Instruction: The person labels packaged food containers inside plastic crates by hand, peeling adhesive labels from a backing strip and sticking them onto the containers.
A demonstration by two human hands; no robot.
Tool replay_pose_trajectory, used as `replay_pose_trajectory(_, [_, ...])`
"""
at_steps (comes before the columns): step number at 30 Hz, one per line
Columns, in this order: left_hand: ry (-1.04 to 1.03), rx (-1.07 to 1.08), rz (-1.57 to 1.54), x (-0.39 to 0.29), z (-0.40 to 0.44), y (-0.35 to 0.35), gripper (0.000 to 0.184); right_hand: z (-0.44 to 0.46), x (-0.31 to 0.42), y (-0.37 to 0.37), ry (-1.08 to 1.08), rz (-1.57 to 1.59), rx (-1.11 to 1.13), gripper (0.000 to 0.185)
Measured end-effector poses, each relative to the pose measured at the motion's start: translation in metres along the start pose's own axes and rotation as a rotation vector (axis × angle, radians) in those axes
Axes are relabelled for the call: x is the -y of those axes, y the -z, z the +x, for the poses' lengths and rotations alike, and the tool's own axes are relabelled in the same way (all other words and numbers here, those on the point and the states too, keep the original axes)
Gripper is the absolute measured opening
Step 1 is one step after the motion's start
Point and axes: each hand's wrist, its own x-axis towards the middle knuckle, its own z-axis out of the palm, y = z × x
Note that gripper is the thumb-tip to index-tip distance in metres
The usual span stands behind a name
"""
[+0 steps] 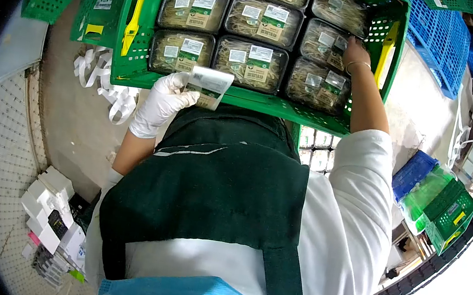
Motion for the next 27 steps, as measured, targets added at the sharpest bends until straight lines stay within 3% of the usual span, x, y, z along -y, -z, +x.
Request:
replay_pose_trajectory(3, [0.027, -0.007, -0.159, -0.007, -0.001, -0.005, 0.032, -0.014, 0.009, -0.004, -0.070, 0.058, -0.061, 0.038])
replay_pose_trajectory(5, [0.047, -0.049, -0.186, -0.009, 0.004, -0.008, 0.026, -0.030, 0.013, 0.004, -0.037, -0.173, 0.058, 0.053])
replay_pose_trajectory(7, [0.083, -0.013, -0.138, -0.001, 0.012, -0.004, 0.018, -0.033, 0.016, -0.004, -0.081, -0.095, 0.140, 0.063])
replay_pose_trajectory(9, [-0.081, -0.023, 0.050, -0.007, 0.017, -0.008, 0.010, -0.021, 0.020, -0.002, -0.164, -0.095, 0.109, 0.061])
replay_pose_trajectory(10, [-0.016, -0.094, -0.003, -0.011, 0.017, -0.014, 0.010, -0.014, 0.022, 0.002, -0.148, -0.069, 0.171, 0.060])
replay_pose_trajectory(11, [-0.060, -0.030, 0.061, 0.000, 0.024, -0.005, 0.009, -0.020, 0.039, 0.029, -0.126, -0.043, 0.231, 0.060])
replay_pose_trajectory(13, [-0.003, -0.042, 0.215, -0.019, 0.028, -0.010, 0.014, -0.037, 0.074, 0.049, 0.374, 0.539, -0.197, 0.046])
replay_pose_trajectory(14, [-0.103, -0.070, -0.022, -0.020, 0.032, -0.020, 0.020, -0.071, 0.106, 0.080, 0.507, 0.995, -0.079, 0.036])
replay_pose_trajectory(15, [-0.206, -0.089, -0.258, -0.020, 0.035, -0.027, 0.026, -0.103, 0.132, 0.104, 0.527, 1.138, 0.122, 0.034])
replay_pose_trajectory(17, [-0.199, -0.069, -0.287, -0.019, 0.035, -0.027, 0.033, -0.135, 0.162, 0.124, 0.812, 0.834, 0.015, 0.036])
replay_pose_trajectory(18, [-0.203, -0.092, -0.213, -0.017, 0.034, -0.025, 0.030, -0.138, 0.173, 0.117, 0.819, 0.775, -0.135, 0.032])
replay_pose_trajectory(19, [-0.210, -0.113, -0.140, -0.014, 0.034, -0.024, 0.027, -0.142, 0.183, 0.110, 0.758, 0.754, -0.269, 0.027])
replay_pose_trajectory(20, [-0.153, -0.201, -0.095, -0.012, 0.032, -0.022, 0.014, -0.143, 0.188, 0.106, 0.715, 0.853, -0.273, 0.024])
replay_pose_trajectory(21, [-0.158, -0.196, -0.094, -0.011, 0.031, -0.019, 0.014, -0.144, 0.191, 0.103, 0.669, 0.951, -0.277, 0.022])
replay_pose_trajectory(23, [0.015, -0.285, 0.419, -0.014, 0.029, -0.021, 0.009, -0.145, 0.186, 0.108, 0.638, 1.068, -0.243, 0.017])
replay_pose_trajectory(25, [-0.025, -0.178, 0.405, -0.025, 0.028, -0.031, 0.016, -0.119, 0.156, 0.111, 0.571, 0.944, -0.405, 0.014])
replay_pose_trajectory(27, [0.042, -0.127, 0.089, -0.021, 0.025, -0.030, 0.020, -0.058, 0.091, 0.124, 0.428, 0.560, -0.538, 0.014])
